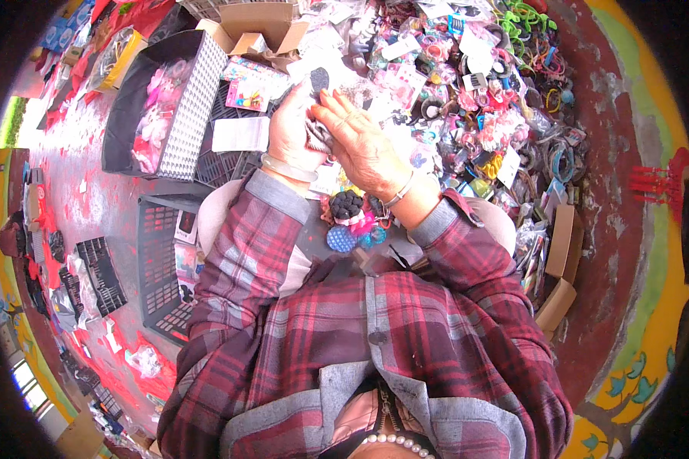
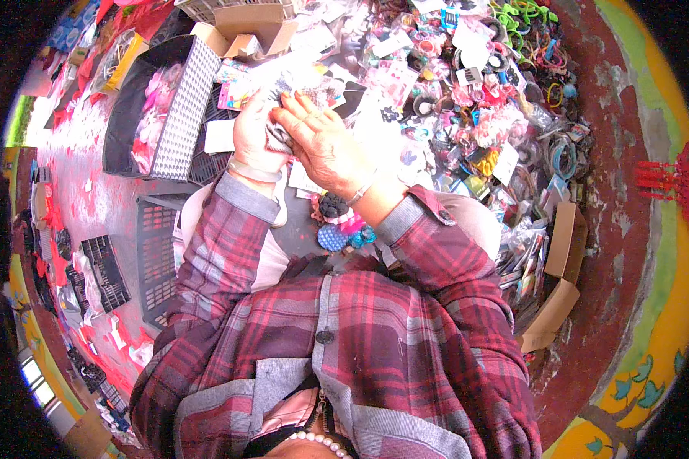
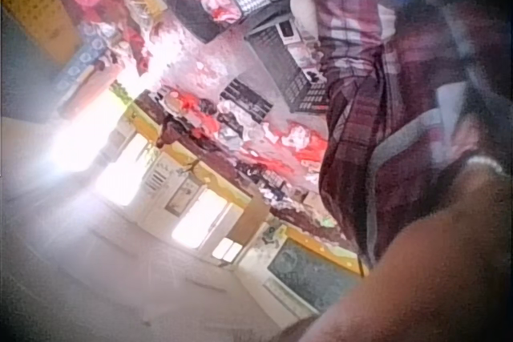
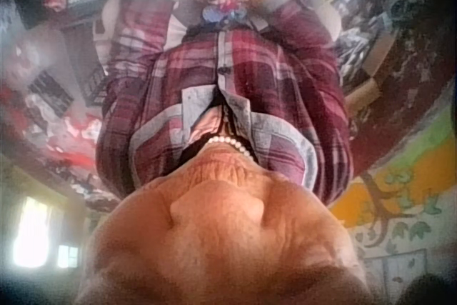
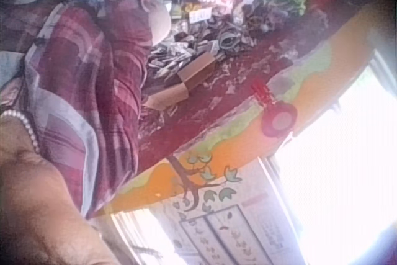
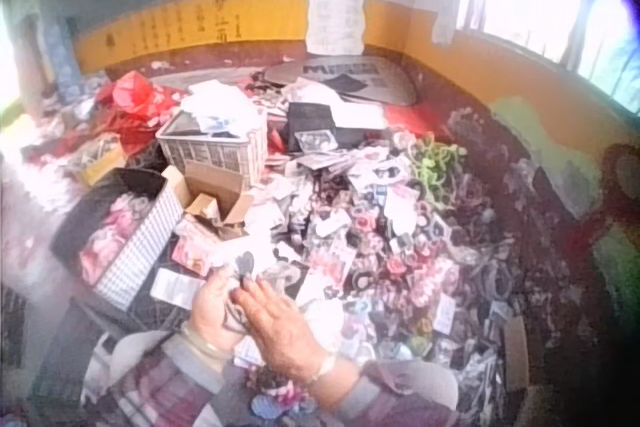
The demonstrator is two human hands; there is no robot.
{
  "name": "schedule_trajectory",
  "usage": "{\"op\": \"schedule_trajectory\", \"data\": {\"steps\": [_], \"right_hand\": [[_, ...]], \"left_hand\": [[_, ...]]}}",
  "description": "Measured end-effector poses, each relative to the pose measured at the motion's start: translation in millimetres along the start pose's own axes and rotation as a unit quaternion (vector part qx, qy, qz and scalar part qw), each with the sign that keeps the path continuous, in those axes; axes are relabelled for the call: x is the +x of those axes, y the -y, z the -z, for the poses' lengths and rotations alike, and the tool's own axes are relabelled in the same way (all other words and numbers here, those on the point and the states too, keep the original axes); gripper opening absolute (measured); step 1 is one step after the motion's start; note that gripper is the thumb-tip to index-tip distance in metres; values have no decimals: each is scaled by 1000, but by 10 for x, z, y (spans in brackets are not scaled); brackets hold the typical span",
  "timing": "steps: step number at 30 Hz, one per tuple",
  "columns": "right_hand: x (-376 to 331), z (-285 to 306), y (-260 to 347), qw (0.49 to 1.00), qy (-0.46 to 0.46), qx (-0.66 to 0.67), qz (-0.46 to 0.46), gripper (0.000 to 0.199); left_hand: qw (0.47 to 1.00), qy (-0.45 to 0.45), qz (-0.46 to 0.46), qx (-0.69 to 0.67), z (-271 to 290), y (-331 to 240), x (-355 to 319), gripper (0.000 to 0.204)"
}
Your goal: The person picks up individual hair bows and accessories from a pile on the floor, places them onto cardboard backing cards, and sorts them into plastic bins.
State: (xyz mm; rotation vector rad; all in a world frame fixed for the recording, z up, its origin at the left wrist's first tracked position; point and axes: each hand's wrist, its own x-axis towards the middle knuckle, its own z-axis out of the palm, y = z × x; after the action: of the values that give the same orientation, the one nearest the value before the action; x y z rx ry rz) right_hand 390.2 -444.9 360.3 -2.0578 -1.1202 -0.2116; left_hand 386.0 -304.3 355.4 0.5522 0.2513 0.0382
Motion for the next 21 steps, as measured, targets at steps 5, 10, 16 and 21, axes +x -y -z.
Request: {"op": "schedule_trajectory", "data": {"steps": [5, 10, 16, 21], "right_hand": [[-22, 28, 12, 998, 16, 26, 50, 52], [-160, -17, -143, 999, 5, -8, 45, 48], [-318, -108, -380, 981, -25, 123, -147, 43], [-338, -55, -357, 983, -68, 84, -150, 41]], "left_hand": [[996, -16, -75, 44, -82, -122, -15, 35], [993, -4, -120, -17, -43, -241, 41, 35], [978, -5, -205, 48, 37, -447, 29, 32], [954, -79, -277, 87, 140, -802, -198, 28]]}}
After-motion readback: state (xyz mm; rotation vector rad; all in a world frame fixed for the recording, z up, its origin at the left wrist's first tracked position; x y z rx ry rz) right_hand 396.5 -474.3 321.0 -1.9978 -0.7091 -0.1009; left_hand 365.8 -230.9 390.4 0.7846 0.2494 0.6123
